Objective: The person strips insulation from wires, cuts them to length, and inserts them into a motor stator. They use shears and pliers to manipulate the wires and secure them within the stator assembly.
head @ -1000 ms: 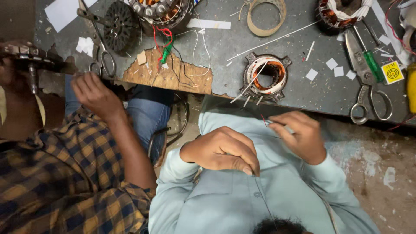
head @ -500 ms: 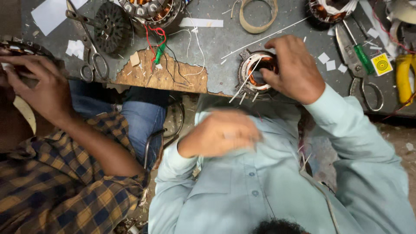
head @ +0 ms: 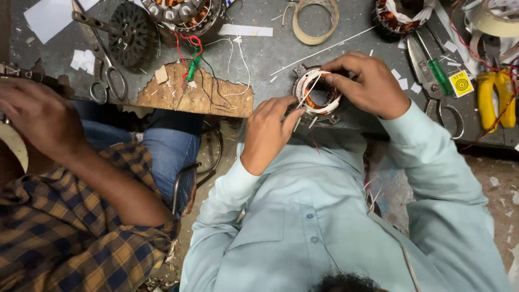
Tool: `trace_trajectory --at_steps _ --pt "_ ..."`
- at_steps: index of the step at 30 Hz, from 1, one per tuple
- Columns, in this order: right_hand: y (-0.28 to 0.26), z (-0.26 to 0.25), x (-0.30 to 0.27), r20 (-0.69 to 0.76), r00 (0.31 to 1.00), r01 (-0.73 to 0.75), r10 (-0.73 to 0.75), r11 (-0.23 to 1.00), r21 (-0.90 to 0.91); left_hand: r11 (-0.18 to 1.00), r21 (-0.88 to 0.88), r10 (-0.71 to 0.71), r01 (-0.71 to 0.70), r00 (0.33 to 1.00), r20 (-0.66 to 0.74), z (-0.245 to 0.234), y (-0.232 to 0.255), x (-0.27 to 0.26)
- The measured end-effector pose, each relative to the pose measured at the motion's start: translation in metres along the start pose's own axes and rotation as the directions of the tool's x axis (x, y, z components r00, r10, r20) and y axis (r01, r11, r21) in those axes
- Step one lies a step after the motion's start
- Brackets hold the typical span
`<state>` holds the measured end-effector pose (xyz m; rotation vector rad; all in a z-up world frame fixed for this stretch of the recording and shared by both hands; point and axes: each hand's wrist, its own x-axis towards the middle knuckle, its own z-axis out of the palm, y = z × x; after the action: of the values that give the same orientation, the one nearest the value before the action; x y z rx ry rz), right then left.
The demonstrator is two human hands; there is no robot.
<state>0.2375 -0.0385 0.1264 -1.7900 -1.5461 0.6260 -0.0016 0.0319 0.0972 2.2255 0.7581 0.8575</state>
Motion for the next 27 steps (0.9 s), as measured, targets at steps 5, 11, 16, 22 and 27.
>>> trace_trajectory --at_steps 5,11,16,22,27 --pt "-0.005 0.015 -0.031 -0.336 0.936 0.096 -0.100 0.995 -0.029 0.999 0.034 0.005 -0.004 0.999 -0.040 0.009 -0.005 -0.002" --pt "-0.035 0.088 -0.101 -0.401 0.901 0.174 -0.168 0.984 -0.022 0.630 -0.614 -0.360 0.475 0.880 0.310 0.027 -0.028 -0.004" --pt "-0.028 0.102 -0.109 -0.325 0.941 -0.034 0.094 0.982 0.186 0.322 -0.777 -0.387 0.540 0.825 0.413 0.046 -0.046 -0.005" --pt "-0.011 0.062 -0.106 -0.385 0.923 -0.013 0.022 1.000 0.026 0.931 -0.334 -0.180 0.146 0.981 -0.073 0.045 -0.011 -0.034" --pt "-0.010 0.055 -0.100 -0.414 0.910 0.015 -0.018 1.000 -0.009 0.990 0.134 0.062 -0.040 0.985 -0.159 0.060 0.003 -0.040"
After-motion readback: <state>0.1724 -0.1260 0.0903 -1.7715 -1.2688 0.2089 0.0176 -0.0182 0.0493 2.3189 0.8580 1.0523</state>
